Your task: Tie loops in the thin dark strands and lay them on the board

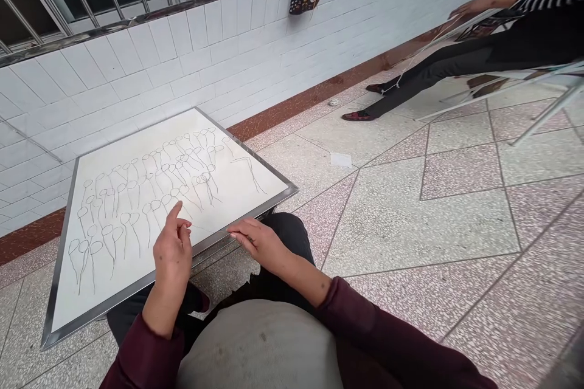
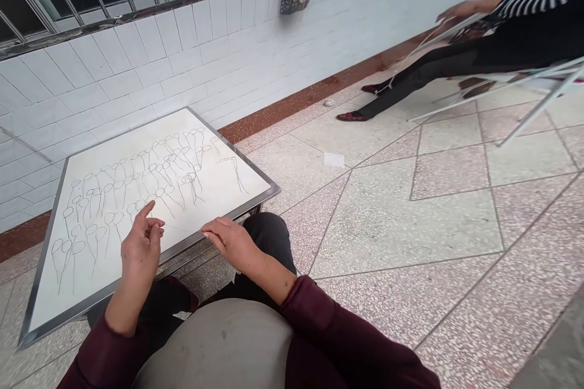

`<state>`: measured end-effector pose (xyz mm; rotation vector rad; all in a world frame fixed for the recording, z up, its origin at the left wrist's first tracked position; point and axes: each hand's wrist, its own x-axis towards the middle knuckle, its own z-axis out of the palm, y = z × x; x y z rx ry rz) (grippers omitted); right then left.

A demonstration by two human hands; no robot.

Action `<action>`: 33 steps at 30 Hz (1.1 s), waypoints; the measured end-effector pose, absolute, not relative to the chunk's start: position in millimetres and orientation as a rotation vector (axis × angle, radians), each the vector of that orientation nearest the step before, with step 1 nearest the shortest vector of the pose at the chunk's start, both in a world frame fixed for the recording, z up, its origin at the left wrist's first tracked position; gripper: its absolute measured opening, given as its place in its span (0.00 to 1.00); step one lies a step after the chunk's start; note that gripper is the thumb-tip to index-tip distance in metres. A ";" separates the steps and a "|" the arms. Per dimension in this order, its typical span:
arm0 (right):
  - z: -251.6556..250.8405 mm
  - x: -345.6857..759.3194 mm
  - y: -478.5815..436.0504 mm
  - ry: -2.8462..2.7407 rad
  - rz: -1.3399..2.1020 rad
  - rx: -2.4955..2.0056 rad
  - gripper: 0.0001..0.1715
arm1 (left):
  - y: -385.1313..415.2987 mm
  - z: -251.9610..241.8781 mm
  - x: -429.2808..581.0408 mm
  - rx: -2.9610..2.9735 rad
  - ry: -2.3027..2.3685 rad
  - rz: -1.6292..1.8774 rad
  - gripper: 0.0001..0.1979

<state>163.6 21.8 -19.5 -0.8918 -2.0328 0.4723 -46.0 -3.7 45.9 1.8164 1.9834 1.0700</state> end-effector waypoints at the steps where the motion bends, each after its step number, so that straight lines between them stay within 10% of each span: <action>1: -16.2 165.1 23.5 -2.056 0.448 -0.889 0.11 | -3.3 46.9 -45.3 1.816 1.991 1.060 0.24; 19: -8.3 136.5 28.2 -2.048 0.364 -0.836 0.14 | -2.5 46.8 -28.4 1.734 1.811 1.070 0.23; 33: 4.0 131.7 19.9 -1.556 0.984 -1.023 0.08 | 6.5 22.7 -34.4 0.968 1.239 1.329 0.30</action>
